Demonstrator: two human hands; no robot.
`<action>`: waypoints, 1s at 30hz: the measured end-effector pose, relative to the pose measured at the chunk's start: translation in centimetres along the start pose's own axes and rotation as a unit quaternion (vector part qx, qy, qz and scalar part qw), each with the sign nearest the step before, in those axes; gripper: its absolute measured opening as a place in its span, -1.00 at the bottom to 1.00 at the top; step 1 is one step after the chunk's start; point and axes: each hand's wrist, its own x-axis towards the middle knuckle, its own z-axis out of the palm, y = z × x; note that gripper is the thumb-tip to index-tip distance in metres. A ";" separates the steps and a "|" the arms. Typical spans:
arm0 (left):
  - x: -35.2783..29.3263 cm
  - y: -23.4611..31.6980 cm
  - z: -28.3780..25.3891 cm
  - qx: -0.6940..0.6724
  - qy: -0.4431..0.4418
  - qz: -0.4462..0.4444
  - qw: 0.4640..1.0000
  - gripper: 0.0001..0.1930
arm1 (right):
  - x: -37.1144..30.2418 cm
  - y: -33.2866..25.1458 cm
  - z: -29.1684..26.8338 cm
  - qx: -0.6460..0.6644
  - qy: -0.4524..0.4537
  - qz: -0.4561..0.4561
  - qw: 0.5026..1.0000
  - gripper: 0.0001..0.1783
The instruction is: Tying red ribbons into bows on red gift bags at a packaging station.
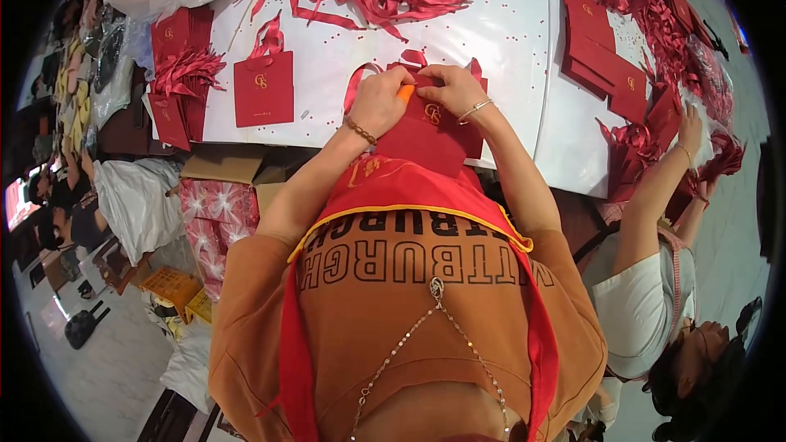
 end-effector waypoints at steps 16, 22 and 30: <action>1.3 -0.8 -0.2 -0.006 -0.079 0.001 0.997 -0.89 | 0.0 1.0 0.7 0.059 -0.008 0.022 0.998 -0.59; 0.9 -0.4 0.5 0.007 -0.065 -0.028 0.997 -0.91 | -0.4 0.3 0.7 0.003 0.015 0.017 1.000 -0.62; 0.6 1.0 1.3 0.145 -0.042 0.054 0.987 -0.82 | -1.5 -2.4 0.5 -0.093 0.058 0.001 0.994 -0.68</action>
